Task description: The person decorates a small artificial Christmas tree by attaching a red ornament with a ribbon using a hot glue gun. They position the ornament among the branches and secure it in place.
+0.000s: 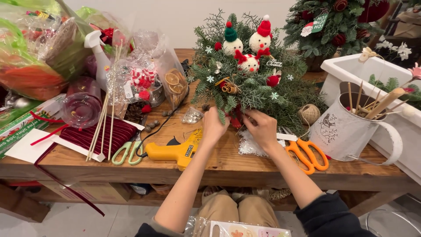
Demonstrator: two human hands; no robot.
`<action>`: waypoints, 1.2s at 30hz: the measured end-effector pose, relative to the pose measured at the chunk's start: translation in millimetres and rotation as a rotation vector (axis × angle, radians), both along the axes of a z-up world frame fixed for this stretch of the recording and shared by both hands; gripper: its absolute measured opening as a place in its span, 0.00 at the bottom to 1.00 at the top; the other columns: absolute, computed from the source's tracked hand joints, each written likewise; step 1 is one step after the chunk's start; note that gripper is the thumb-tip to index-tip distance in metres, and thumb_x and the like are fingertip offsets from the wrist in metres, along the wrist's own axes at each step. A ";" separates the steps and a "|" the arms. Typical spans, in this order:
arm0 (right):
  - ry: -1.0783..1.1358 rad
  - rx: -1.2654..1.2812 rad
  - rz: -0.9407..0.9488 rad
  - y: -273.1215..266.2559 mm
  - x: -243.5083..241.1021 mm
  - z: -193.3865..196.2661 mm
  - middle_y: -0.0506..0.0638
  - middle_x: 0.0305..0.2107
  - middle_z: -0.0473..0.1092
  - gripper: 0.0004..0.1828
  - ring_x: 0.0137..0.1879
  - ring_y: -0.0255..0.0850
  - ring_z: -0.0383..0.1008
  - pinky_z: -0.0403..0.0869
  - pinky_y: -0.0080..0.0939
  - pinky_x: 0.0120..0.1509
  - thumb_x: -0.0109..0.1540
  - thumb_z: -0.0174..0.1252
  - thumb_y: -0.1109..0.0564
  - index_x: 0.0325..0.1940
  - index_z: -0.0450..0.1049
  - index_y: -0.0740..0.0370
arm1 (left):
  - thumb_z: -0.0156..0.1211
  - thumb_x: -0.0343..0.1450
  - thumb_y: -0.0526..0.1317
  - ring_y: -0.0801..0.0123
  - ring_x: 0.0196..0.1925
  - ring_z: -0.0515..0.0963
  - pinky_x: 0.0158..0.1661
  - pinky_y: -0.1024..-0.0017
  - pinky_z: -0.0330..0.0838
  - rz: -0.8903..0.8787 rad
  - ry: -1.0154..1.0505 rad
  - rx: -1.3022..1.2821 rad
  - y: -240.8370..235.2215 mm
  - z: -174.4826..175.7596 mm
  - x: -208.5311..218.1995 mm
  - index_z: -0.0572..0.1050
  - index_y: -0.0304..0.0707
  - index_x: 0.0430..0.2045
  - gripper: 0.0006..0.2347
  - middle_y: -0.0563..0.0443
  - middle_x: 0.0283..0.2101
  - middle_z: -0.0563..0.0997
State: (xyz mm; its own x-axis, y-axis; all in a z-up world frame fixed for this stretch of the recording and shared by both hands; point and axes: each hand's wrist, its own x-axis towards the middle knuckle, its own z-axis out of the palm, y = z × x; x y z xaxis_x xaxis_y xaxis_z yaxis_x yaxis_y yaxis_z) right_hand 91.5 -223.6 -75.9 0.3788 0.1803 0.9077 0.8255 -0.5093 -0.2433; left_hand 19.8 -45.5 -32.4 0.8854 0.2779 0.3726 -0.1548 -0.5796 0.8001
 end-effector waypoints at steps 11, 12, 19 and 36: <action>-0.029 -0.048 -0.079 17.5 0.5 11.3 0.53 0.20 0.74 0.12 0.28 0.52 0.77 0.73 0.45 0.30 0.59 0.70 0.48 0.28 0.80 0.57 | 0.59 0.68 0.32 0.55 0.27 0.80 0.29 0.67 0.73 -0.008 -0.504 -0.121 -2.1 -18.9 23.1 0.69 0.24 0.27 0.06 0.34 0.22 0.74; 0.005 -0.035 -0.098 20.2 -3.6 14.4 0.53 0.18 0.73 0.12 0.27 0.51 0.77 0.72 0.45 0.30 0.59 0.69 0.47 0.28 0.80 0.56 | 0.57 0.68 0.31 0.57 0.27 0.80 0.26 0.69 0.72 -0.011 -0.559 -0.154 -1.5 -22.5 26.7 0.71 0.25 0.27 0.04 0.36 0.23 0.76; 0.011 0.016 -0.077 21.1 -19.0 29.6 0.54 0.14 0.71 0.13 0.26 0.54 0.76 0.71 0.47 0.28 0.58 0.71 0.49 0.26 0.79 0.59 | 0.56 0.70 0.34 0.66 0.26 0.68 0.32 0.73 0.66 0.032 -0.663 -0.119 -10.9 -34.6 29.3 0.66 0.35 0.28 0.05 0.47 0.24 0.64; -0.024 -0.110 -0.180 22.6 -6.2 15.0 0.52 0.12 0.68 0.19 0.24 0.51 0.74 0.70 0.45 0.27 0.56 0.70 0.46 0.19 0.73 0.57 | 0.57 0.69 0.33 0.46 0.34 0.79 0.32 0.62 0.74 0.054 -0.728 -0.059 -21.5 -41.8 40.4 0.76 0.28 0.37 0.07 0.40 0.32 0.79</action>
